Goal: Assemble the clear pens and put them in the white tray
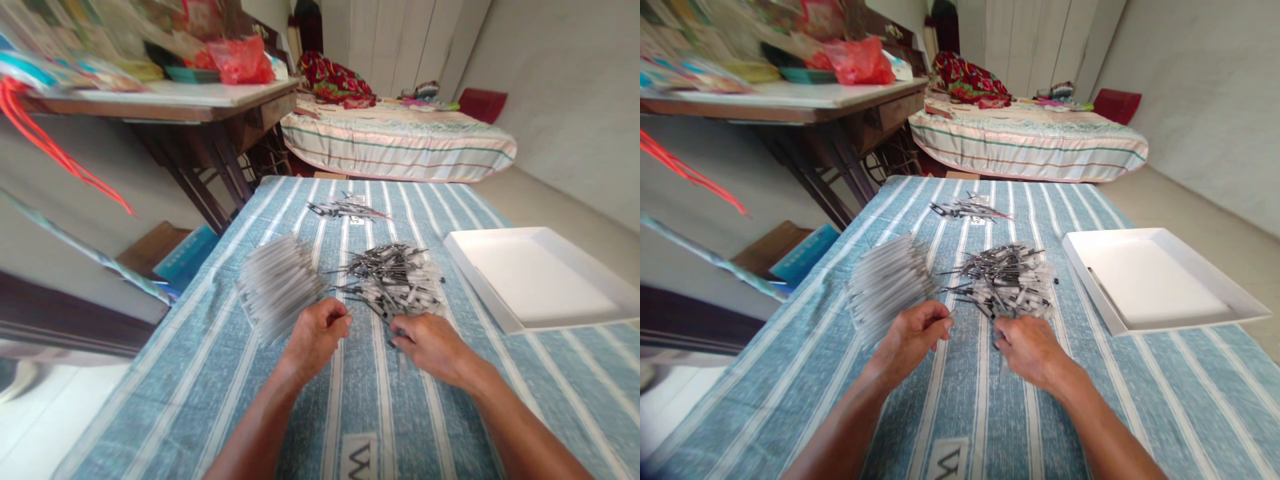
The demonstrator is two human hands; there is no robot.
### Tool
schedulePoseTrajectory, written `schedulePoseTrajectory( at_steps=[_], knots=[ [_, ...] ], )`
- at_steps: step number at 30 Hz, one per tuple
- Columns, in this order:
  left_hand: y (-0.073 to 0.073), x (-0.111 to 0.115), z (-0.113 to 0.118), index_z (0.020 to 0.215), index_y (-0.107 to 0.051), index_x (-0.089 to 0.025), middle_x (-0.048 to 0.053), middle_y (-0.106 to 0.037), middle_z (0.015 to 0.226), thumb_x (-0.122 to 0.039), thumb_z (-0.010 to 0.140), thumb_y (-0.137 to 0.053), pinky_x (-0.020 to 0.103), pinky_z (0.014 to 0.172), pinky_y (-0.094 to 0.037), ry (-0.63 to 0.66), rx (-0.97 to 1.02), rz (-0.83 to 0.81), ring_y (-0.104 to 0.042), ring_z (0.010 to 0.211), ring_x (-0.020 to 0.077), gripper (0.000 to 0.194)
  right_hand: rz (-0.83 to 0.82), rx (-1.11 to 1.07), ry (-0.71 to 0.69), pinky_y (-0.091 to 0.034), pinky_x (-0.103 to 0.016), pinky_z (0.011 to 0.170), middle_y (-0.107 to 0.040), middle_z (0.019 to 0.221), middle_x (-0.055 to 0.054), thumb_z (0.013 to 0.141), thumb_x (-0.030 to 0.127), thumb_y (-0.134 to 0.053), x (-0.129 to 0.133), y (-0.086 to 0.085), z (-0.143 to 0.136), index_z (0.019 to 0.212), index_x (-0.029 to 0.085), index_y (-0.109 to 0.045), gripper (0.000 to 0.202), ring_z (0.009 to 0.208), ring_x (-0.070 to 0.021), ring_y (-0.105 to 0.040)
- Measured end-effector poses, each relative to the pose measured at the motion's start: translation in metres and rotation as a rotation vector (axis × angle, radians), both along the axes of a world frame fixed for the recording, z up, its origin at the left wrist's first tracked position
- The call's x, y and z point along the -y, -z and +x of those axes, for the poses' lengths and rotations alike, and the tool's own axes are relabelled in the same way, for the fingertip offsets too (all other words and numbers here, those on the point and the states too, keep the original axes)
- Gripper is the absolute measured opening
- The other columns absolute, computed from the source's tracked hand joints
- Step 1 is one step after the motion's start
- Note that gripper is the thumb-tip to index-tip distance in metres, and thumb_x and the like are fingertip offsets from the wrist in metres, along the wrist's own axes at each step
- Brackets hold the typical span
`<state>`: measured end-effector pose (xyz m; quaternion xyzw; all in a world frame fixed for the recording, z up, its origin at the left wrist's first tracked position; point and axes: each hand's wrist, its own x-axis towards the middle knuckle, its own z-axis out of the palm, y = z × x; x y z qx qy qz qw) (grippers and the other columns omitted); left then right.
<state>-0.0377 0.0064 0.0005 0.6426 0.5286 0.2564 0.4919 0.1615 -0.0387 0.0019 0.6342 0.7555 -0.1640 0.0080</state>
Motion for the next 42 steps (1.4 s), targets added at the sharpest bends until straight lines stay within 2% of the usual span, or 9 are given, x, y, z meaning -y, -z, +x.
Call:
schedulePoseTrajectory(
  at_steps=[8,13,17,20,24,27,32,37,42],
  knots=[
    [0.002,-0.001,-0.001,0.068,-0.056,-0.017,-0.003,-0.056,0.055,-0.027,0.072,-0.053,0.022,0.050,-0.036,0.020,-0.063,0.090,-0.048,0.049,0.0108,0.011,0.054,0.116,0.036,-0.033,-0.025,0.056,-0.070,0.074,-0.005,0.084,0.024,-0.041,-0.008,0.001,-0.009,0.077,0.022,-0.064,0.024,0.074,-0.0201,-0.065],
    [0.003,-0.002,0.000,0.068,-0.056,-0.017,-0.003,-0.054,0.054,-0.026,0.071,-0.052,0.022,0.051,-0.035,0.020,-0.068,0.116,-0.051,0.055,0.0130,0.011,0.063,0.255,0.022,-0.039,-0.028,0.057,-0.070,0.075,-0.012,0.085,0.024,-0.040,-0.015,0.001,-0.024,0.080,0.017,-0.066,0.028,0.073,-0.0246,-0.066],
    [0.004,-0.002,-0.001,0.067,-0.056,-0.017,-0.004,-0.052,0.053,-0.026,0.071,-0.052,0.022,0.051,-0.035,0.015,-0.079,0.140,-0.049,0.054,0.0124,0.011,0.031,0.302,0.044,-0.043,-0.030,0.060,-0.070,0.077,-0.016,0.080,0.012,-0.041,-0.022,0.000,-0.038,0.085,0.013,-0.068,0.027,0.075,-0.0265,-0.066],
    [0.006,-0.002,-0.002,0.065,-0.056,-0.017,-0.004,-0.051,0.053,-0.025,0.070,-0.052,0.022,0.051,-0.034,0.005,-0.086,0.164,-0.047,0.053,0.0114,0.011,0.039,0.284,0.050,-0.043,-0.031,0.061,-0.069,0.079,-0.017,0.076,0.009,-0.043,-0.026,0.001,-0.043,0.085,0.012,-0.068,0.027,0.076,-0.0274,-0.066],
    [0.007,-0.004,-0.005,0.064,-0.057,-0.017,-0.004,-0.050,0.053,-0.025,0.070,-0.053,0.022,0.051,-0.033,-0.005,-0.113,0.194,-0.045,0.052,0.0106,0.011,0.066,0.234,0.028,-0.040,-0.029,0.058,-0.069,0.078,-0.014,0.078,0.015,-0.043,-0.028,0.003,-0.039,0.080,0.014,-0.067,0.024,0.075,-0.0266,-0.066],
    [0.005,-0.006,-0.007,0.064,-0.058,-0.017,-0.004,-0.050,0.054,-0.024,0.070,-0.052,0.022,0.052,-0.034,-0.016,-0.121,0.210,-0.046,0.053,0.0106,0.011,0.101,0.135,0.015,-0.036,-0.026,0.056,-0.070,0.075,-0.009,0.079,0.019,-0.042,-0.027,0.003,-0.031,0.075,0.018,-0.065,0.023,0.074,-0.0234,-0.066],
    [0.003,-0.007,-0.009,0.067,-0.059,-0.017,-0.004,-0.052,0.055,-0.024,0.071,-0.052,0.021,0.051,-0.034,-0.039,-0.087,0.195,-0.046,0.053,0.0105,0.011,0.219,0.033,0.025,-0.033,-0.024,0.056,-0.069,0.071,-0.002,0.080,0.019,-0.042,-0.025,-0.001,-0.021,0.088,0.023,-0.062,0.022,0.071,-0.0188,-0.065],
    [0.003,-0.006,-0.007,0.077,-0.063,-0.016,-0.001,-0.060,0.064,-0.024,0.072,-0.053,0.023,0.056,-0.039,0.001,-0.030,0.152,-0.054,0.059,0.0130,0.015,0.258,0.200,-0.001,-0.031,-0.026,0.053,-0.068,0.067,-0.006,0.085,0.022,-0.037,-0.025,-0.004,-0.019,0.093,0.021,-0.060,0.024,0.062,-0.0198,-0.064],
    [0.001,-0.004,-0.006,0.077,-0.064,-0.016,-0.001,-0.062,0.064,-0.025,0.072,-0.053,0.023,0.057,-0.041,0.026,-0.005,0.128,-0.054,0.058,0.0130,0.014,0.224,0.310,-0.019,-0.032,-0.025,0.052,-0.069,0.069,-0.008,0.087,0.022,-0.035,-0.027,-0.008,-0.016,0.098,0.019,-0.057,0.025,0.062,-0.0206,-0.064]
  ],
)
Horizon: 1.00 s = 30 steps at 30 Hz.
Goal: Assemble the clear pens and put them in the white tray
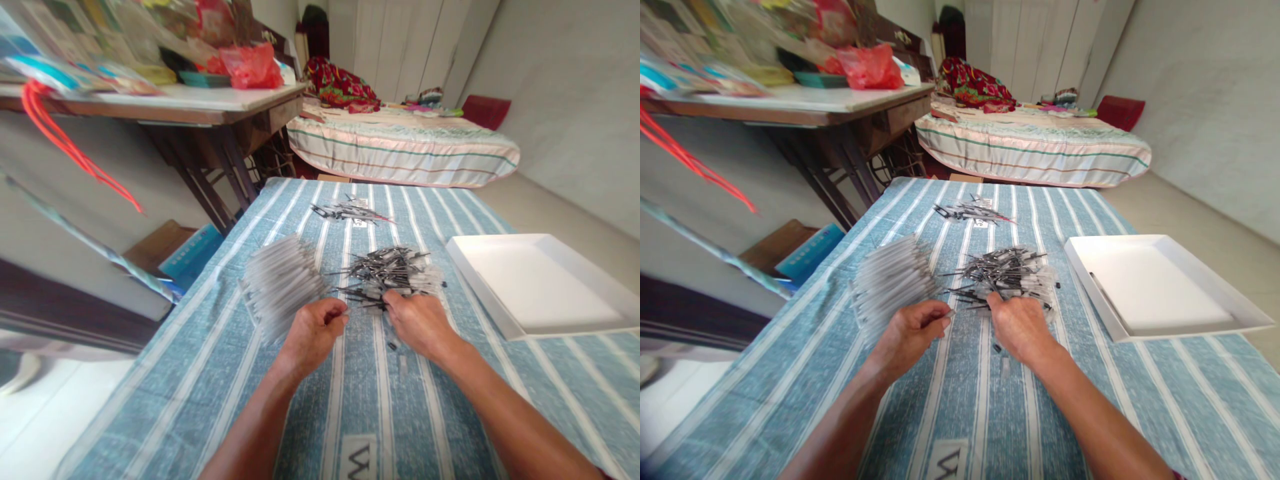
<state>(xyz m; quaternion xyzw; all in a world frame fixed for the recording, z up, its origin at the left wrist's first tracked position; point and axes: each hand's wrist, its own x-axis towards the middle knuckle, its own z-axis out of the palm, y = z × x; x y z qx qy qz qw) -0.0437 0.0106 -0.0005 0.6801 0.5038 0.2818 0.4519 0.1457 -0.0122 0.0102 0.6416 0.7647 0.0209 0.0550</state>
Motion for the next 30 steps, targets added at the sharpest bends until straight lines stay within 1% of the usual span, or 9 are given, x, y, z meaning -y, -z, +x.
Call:
schedulePoseTrajectory(
  at_steps=[8,12,15,19,22,23,25,27,30],
  knots=[
    [-0.002,0.002,0.001,0.074,-0.064,-0.017,-0.002,-0.059,0.059,-0.024,0.071,-0.054,0.023,0.054,-0.039,-0.001,0.043,-0.046,-0.053,0.055,0.0124,0.012,-0.033,0.045,-0.012,-0.035,-0.026,0.053,-0.069,0.069,-0.010,0.086,0.018,-0.034,-0.001,-0.006,-0.002,0.100,0.018,-0.057,0.027,0.062,-0.0221,-0.064],
    [-0.004,0.004,0.003,0.072,-0.063,-0.017,-0.004,-0.054,0.052,-0.022,0.070,-0.055,0.023,0.052,-0.037,0.028,0.071,-0.103,-0.050,0.052,0.0116,0.010,0.008,0.047,-0.070,-0.035,-0.026,0.055,-0.069,0.070,-0.010,0.084,0.014,-0.035,0.000,-0.009,-0.002,0.098,0.017,-0.057,0.026,0.062,-0.0210,-0.063],
    [-0.006,0.006,0.005,0.074,-0.064,-0.016,-0.003,-0.056,0.052,-0.022,0.069,-0.056,0.022,0.048,-0.036,0.040,0.105,-0.178,-0.051,0.051,0.0119,0.010,0.074,0.002,-0.158,-0.033,-0.025,0.054,-0.067,0.068,-0.008,0.083,0.012,-0.038,0.001,-0.009,-0.003,0.095,0.017,-0.058,0.024,0.059,-0.0187,-0.061],
    [-0.010,0.009,0.006,0.075,-0.064,-0.015,-0.003,-0.056,0.052,-0.023,0.069,-0.060,0.021,0.045,-0.034,0.060,0.208,-0.244,-0.047,0.047,0.0096,0.011,0.222,-0.106,-0.310,-0.034,-0.026,0.056,-0.063,0.060,-0.004,0.085,0.012,-0.039,0.008,-0.011,-0.007,0.089,0.018,-0.062,0.024,0.057,-0.0162,-0.057],
    [-0.012,0.010,0.005,0.077,-0.064,-0.014,-0.002,-0.057,0.056,-0.023,0.070,-0.062,0.020,0.046,-0.034,0.085,0.350,-0.247,-0.046,0.049,0.0085,0.012,0.361,-0.257,-0.392,-0.037,-0.027,0.058,-0.062,0.058,-0.003,0.089,0.017,-0.036,0.018,-0.016,-0.008,0.098,0.018,-0.062,0.028,0.056,-0.0151,-0.055],
    [-0.013,0.010,0.005,0.079,-0.064,-0.014,-0.002,-0.057,0.056,-0.024,0.070,-0.063,0.020,0.046,-0.035,0.076,0.407,-0.242,-0.046,0.050,0.0085,0.013,0.405,-0.330,-0.394,-0.038,-0.027,0.059,-0.063,0.060,-0.003,0.090,0.019,-0.036,0.022,-0.017,-0.007,0.105,0.018,-0.061,0.029,0.057,-0.0148,-0.056],
    [-0.013,0.010,0.003,0.081,-0.062,-0.014,-0.002,-0.057,0.057,-0.024,0.070,-0.065,0.020,0.048,-0.037,0.036,0.521,-0.221,-0.047,0.051,0.0085,0.015,0.457,-0.484,-0.341,-0.041,-0.027,0.062,-0.066,0.068,-0.004,0.090,0.022,-0.039,0.030,-0.018,-0.001,0.113,0.018,-0.057,0.030,0.059,-0.0142,-0.057],
    [-0.013,0.010,0.002,0.082,-0.062,-0.014,-0.001,-0.059,0.061,-0.024,0.070,-0.066,0.021,0.050,-0.039,0.001,0.619,-0.195,-0.049,0.053,0.0090,0.016,0.420,-0.580,-0.245,-0.043,-0.026,0.064,-0.068,0.074,-0.004,0.089,0.025,-0.041,0.036,-0.016,0.006,0.108,0.018,-0.060,0.027,0.062,-0.0137,-0.059],
    [-0.012,0.011,0.001,0.081,-0.062,-0.015,0.002,-0.063,0.069,-0.024,0.070,-0.067,0.022,0.051,-0.040,-0.008,0.718,-0.177,-0.051,0.056,0.0098,0.015,0.161,-0.530,-0.168,-0.042,-0.024,0.061,-0.068,0.068,-0.002,0.088,0.026,-0.042,0.039,-0.005,0.013,0.090,0.020,-0.065,0.024,0.060,-0.0135,-0.061]
  ],
)
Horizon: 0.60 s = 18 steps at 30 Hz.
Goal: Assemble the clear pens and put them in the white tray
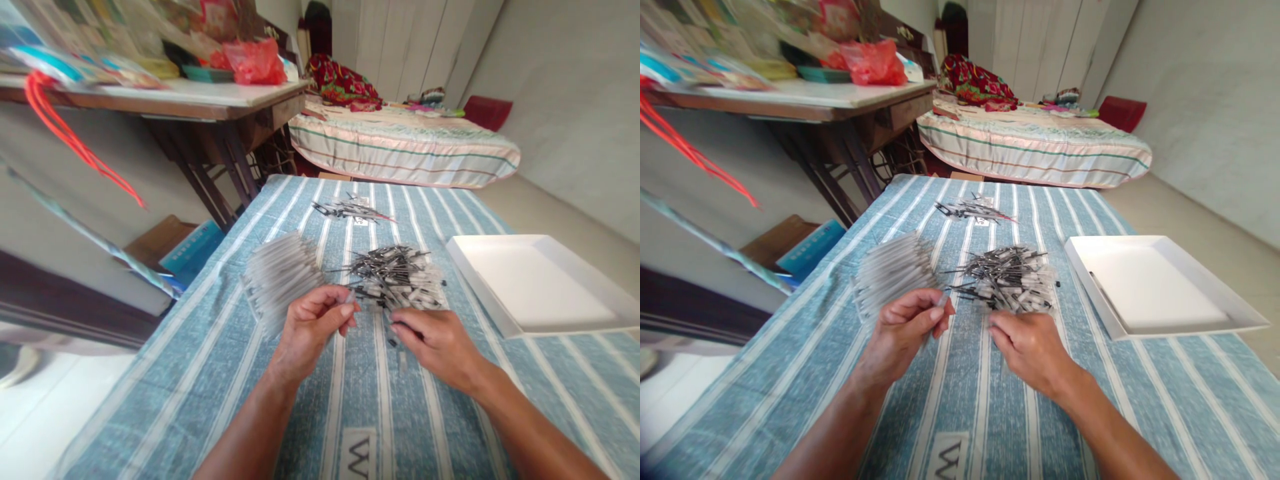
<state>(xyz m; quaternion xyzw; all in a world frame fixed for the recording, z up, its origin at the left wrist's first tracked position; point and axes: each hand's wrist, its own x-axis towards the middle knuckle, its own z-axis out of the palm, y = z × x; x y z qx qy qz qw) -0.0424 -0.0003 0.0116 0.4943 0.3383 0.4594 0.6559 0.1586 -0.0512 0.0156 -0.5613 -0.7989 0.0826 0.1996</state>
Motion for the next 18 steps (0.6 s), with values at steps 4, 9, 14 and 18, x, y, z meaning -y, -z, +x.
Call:
schedulePoseTrajectory(
  at_steps=[4,9,14,18],
  knots=[
    [0.001,0.001,0.001,0.080,-0.062,-0.015,0.002,-0.064,0.073,-0.023,0.071,-0.067,0.021,0.050,-0.040,-0.004,0.051,0.002,-0.052,0.057,0.0091,0.013,-0.280,0.299,0.004,-0.038,-0.024,0.057,-0.068,0.068,-0.004,0.083,0.023,-0.047,-0.001,0.015,-0.002,0.080,0.020,-0.065,0.019,0.065,-0.0178,-0.063],
    [0.004,0.000,0.003,0.092,-0.064,-0.018,0.001,-0.064,0.073,-0.020,0.071,-0.066,0.020,0.048,-0.039,0.029,0.106,0.003,-0.052,0.055,0.0086,0.021,-0.330,0.452,0.032,-0.035,-0.026,0.055,-0.069,0.072,-0.008,0.083,0.022,-0.043,-0.004,0.023,-0.009,0.080,0.019,-0.065,0.022,0.067,-0.0210,-0.064],
    [0.005,0.002,0.003,0.099,-0.066,-0.020,0.002,-0.065,0.071,-0.021,0.071,-0.066,0.020,0.046,-0.038,0.060,0.045,0.003,-0.051,0.054,0.0082,0.027,-0.302,0.235,-0.002,-0.037,-0.024,0.059,-0.067,0.070,-0.004,0.082,0.017,-0.043,-0.006,0.023,-0.003,0.072,0.019,-0.064,0.024,0.068,-0.0165,-0.062],
    [0.003,0.004,0.003,0.094,-0.067,-0.019,0.002,-0.065,0.069,-0.019,0.072,-0.065,0.019,0.047,-0.039,0.114,-0.033,-0.014,-0.050,0.053,0.0077,0.023,-0.233,-0.193,-0.025,-0.041,-0.022,0.063,-0.063,0.070,0.000,0.080,0.016,-0.046,-0.011,0.016,0.003,0.077,0.019,-0.063,0.018,0.066,-0.0121,-0.058]
  ],
)
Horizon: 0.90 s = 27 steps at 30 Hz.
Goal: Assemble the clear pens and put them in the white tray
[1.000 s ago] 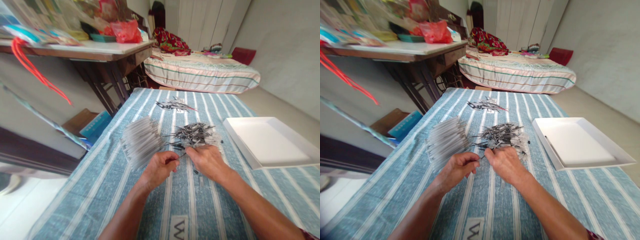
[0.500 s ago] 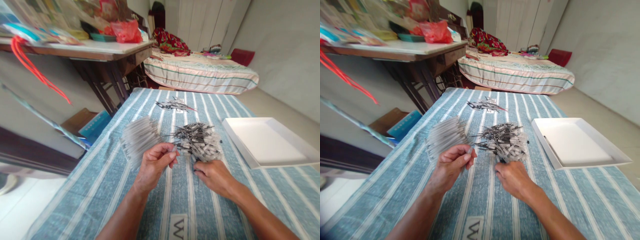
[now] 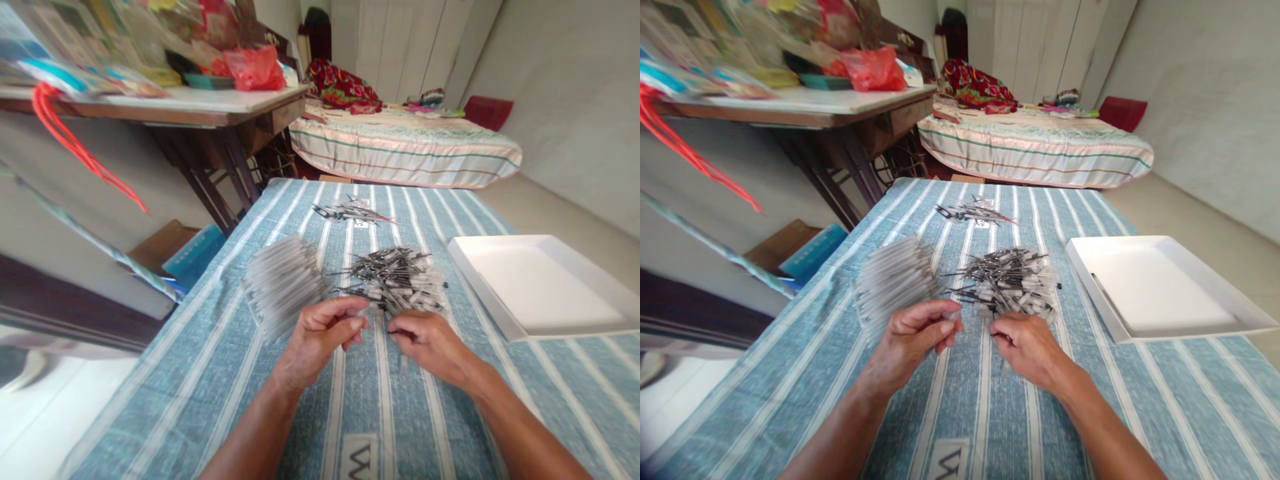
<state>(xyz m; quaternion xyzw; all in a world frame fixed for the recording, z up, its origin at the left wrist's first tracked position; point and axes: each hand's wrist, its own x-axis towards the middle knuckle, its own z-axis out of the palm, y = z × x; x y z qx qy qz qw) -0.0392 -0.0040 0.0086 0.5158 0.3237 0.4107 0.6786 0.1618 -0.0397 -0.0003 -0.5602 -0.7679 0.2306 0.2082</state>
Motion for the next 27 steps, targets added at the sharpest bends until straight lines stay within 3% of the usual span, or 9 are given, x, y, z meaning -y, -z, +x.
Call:
schedulePoseTrajectory(
  at_steps=[6,9,27],
  knots=[
    [-0.001,0.002,0.003,0.091,-0.068,-0.019,0.001,-0.064,0.070,-0.020,0.071,-0.064,0.020,0.049,-0.039,0.068,-0.101,-0.031,-0.051,0.053,0.0082,0.020,-0.137,-0.734,0.089,-0.044,-0.020,0.045,-0.060,0.059,0.002,0.072,0.026,-0.064,-0.006,-0.004,-0.004,0.077,0.016,-0.065,0.011,0.048,-0.0093,-0.055],
    [0.000,0.003,0.006,0.090,-0.068,-0.019,0.000,-0.062,0.066,-0.019,0.070,-0.065,0.020,0.049,-0.039,0.082,-0.140,-0.048,-0.051,0.052,0.0085,0.020,-0.100,-0.892,0.054,-0.046,-0.021,0.046,-0.062,0.067,0.000,0.072,0.025,-0.066,-0.007,-0.002,-0.007,0.078,0.016,-0.067,0.011,0.051,-0.0094,-0.057],
    [0.007,0.002,0.011,0.087,-0.066,-0.014,-0.001,-0.060,0.065,-0.017,0.071,-0.063,0.019,0.047,-0.036,0.157,-0.184,-0.034,-0.049,0.052,0.0073,0.016,-0.014,-0.777,-0.056,-0.047,-0.022,0.051,-0.060,0.073,-0.002,0.078,0.017,-0.060,-0.008,0.002,-0.004,0.085,0.017,-0.068,0.010,0.057,-0.0093,-0.055]
  ],
)
